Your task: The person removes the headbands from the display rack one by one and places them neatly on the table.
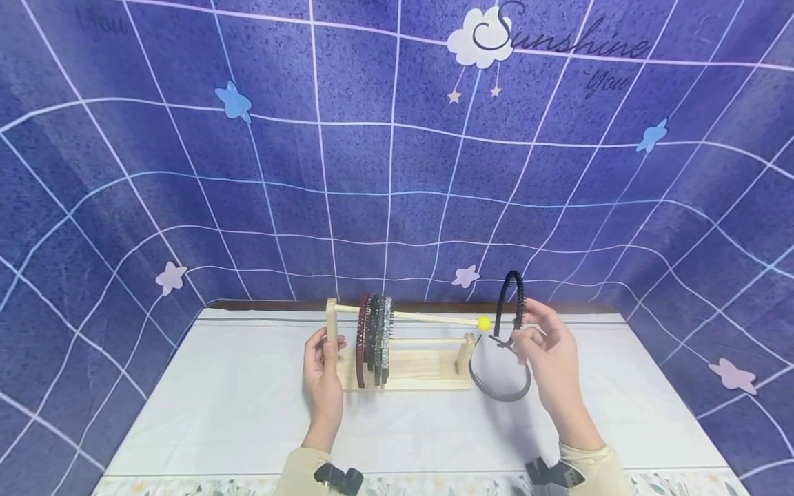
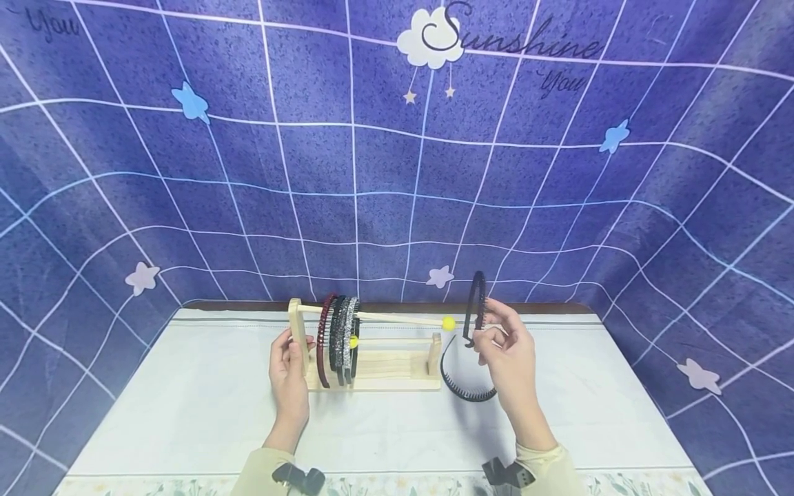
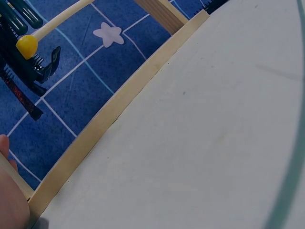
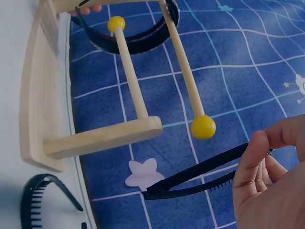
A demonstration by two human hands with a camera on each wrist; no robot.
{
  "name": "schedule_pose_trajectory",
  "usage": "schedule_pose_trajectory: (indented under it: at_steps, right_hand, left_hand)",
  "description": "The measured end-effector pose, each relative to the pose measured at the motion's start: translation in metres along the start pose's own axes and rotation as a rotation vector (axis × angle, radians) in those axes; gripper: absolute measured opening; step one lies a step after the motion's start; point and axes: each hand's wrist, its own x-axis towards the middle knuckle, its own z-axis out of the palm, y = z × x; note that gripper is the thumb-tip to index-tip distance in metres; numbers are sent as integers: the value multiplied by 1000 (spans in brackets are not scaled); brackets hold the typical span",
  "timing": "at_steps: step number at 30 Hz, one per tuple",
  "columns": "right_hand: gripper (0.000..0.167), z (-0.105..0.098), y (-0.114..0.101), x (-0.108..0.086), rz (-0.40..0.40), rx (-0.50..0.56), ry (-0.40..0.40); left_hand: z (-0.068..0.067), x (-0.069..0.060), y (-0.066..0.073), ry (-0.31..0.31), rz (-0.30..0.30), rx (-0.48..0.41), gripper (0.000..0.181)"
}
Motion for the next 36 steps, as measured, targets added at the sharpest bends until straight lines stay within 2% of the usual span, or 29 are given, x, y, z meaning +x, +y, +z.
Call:
schedule_pose_trajectory:
  at_steps: [4, 14, 29, 33, 36]
  right_hand:
    - [63, -8, 5, 1, 26, 13, -4]
    - [60, -25, 13, 1, 48, -33, 0]
    - [58, -52, 14, 2, 44, -138, -72]
    - [52, -57, 13, 1, 47, -155, -86]
    - [43, -60, 14, 3, 68, -173, -65]
  left_hand:
    - [0, 0, 0, 1, -5, 1, 35]
    - [0, -1, 2, 5, -18, 5, 36]
    - [1, 0, 3, 1, -18, 5, 37]
    - [1, 0, 2, -2, -14, 6, 37]
    - [0, -1, 2, -2, -13, 2, 37]
